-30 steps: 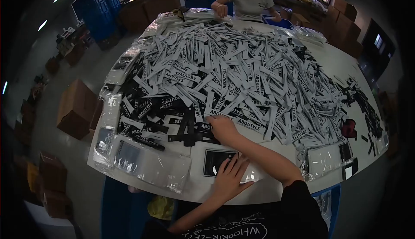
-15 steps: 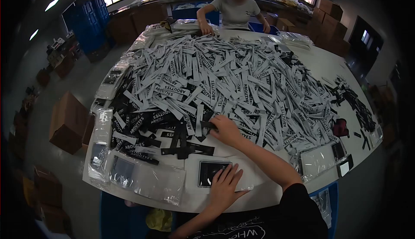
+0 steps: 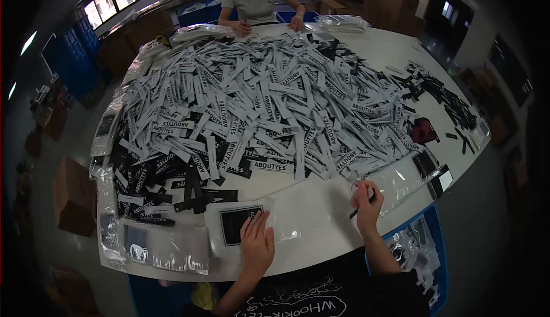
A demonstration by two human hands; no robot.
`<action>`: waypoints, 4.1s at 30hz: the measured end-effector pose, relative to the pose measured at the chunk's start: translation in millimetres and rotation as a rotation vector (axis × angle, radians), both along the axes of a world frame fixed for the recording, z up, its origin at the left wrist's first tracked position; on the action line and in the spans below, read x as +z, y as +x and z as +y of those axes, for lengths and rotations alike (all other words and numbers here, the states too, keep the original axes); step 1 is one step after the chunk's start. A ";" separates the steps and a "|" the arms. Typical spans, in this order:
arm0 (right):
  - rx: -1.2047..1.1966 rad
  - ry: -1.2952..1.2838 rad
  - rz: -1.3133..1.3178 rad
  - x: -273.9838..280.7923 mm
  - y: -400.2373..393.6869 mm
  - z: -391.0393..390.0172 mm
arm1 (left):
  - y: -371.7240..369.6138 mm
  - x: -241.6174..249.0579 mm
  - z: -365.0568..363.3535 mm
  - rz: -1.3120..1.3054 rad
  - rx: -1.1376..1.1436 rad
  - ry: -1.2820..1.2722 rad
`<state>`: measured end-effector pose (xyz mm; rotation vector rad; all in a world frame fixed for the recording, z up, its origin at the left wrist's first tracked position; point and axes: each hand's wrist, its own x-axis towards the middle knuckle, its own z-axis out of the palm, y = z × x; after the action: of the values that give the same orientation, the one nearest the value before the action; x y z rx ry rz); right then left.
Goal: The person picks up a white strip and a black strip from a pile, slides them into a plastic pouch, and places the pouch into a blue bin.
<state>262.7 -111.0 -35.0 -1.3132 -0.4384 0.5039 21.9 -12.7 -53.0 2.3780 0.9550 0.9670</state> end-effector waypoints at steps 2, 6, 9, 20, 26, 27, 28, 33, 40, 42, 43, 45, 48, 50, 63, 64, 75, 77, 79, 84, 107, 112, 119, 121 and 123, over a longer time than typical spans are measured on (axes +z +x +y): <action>-0.046 0.165 0.006 -2.9 -9.1 -1.4 | 2.1 2.9 -1.2 0.000 0.001 -0.023; -0.033 0.055 -0.171 -18.6 -23.5 -0.7 | -5.9 -3.5 -2.6 -0.081 0.124 -0.368; -0.065 0.166 -0.166 -26.4 -25.9 -6.3 | -6.7 34.2 -4.7 0.099 0.330 -0.682; 0.122 -0.315 -0.450 -39.1 -31.2 -21.9 | 17.0 26.8 -35.1 -0.146 -0.125 -0.218; 0.531 -0.381 -0.303 1.5 -71.3 -8.3 | 14.9 18.2 -45.6 -0.097 -0.195 -0.159; 0.535 -0.379 -0.312 7.2 -73.6 -7.1 | 15.1 21.5 -43.9 -0.075 -0.234 -0.124; 0.652 -0.397 -0.259 13.2 -74.3 -4.3 | 13.1 28.4 -43.1 -0.089 -0.230 -0.115; 0.799 -0.369 -0.319 29.3 -91.3 1.8 | -18.2 39.2 -39.7 -0.218 -0.305 -0.650; 0.943 -0.204 -0.353 17.7 -103.2 3.7 | -29.4 29.5 -25.0 -0.356 -0.168 -0.939; 0.487 -0.077 -0.790 27.1 -114.8 8.0 | -19.7 30.3 -30.6 -0.569 -0.112 -0.928; 0.476 -0.106 -0.909 34.5 -120.5 6.8 | -15.1 42.6 -33.7 -0.431 -0.073 -0.774; 0.504 -0.129 -0.913 31.6 -130.0 4.3 | -10.8 45.4 -34.1 -0.215 -0.005 -0.562; 0.542 -0.147 -0.908 28.6 -131.4 4.1 | -12.8 44.6 -31.5 -0.067 -0.026 -0.297; 0.611 -0.150 -0.845 21.3 -126.1 4.6 | -12.4 39.9 -28.3 -0.057 -0.031 -0.261; 0.753 0.102 -0.177 40.7 -129.8 0.0 | -47.3 106.7 -47.6 -0.119 -0.186 0.316; 0.722 0.045 -0.116 40.1 -124.5 -1.4 | -37.5 106.0 -47.4 -0.091 -0.240 0.268; 0.243 -0.097 -0.015 14.5 -63.8 -38.3 | 7.5 63.9 -25.8 0.057 -0.444 -0.033; 0.185 -0.109 -0.368 3.5 -37.4 -36.7 | 4.3 58.5 -23.8 0.093 -0.386 -0.069; 0.229 -0.238 -0.514 7.1 -25.6 -39.0 | 5.1 56.8 -26.9 0.093 -0.371 -0.093; 0.314 0.227 -0.084 44.2 -62.5 -33.6 | 21.3 50.1 -37.1 0.089 -0.379 -0.091; 0.589 0.067 0.390 27.6 -93.2 -17.4 | -9.2 85.7 -21.5 -0.182 -0.288 -0.573; 0.371 0.161 0.198 62.5 -96.2 -3.2 | -23.9 69.9 0.0 0.201 -0.428 -0.567; 0.967 -0.434 -0.436 53.5 -54.0 -21.9 | -23.3 64.3 -8.7 0.122 -0.532 -0.582; 1.408 -0.422 -0.387 46.3 -41.7 -18.0 | -22.1 64.8 -9.0 0.144 -0.580 -0.628; 1.556 -0.313 -0.266 28.3 -41.8 -9.9 | -20.6 68.2 -10.6 0.270 -0.742 -0.602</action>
<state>221.0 -120.9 -6.7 -1.1104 -1.6698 1.7245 1.3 -23.3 15.2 2.0711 0.2981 0.0576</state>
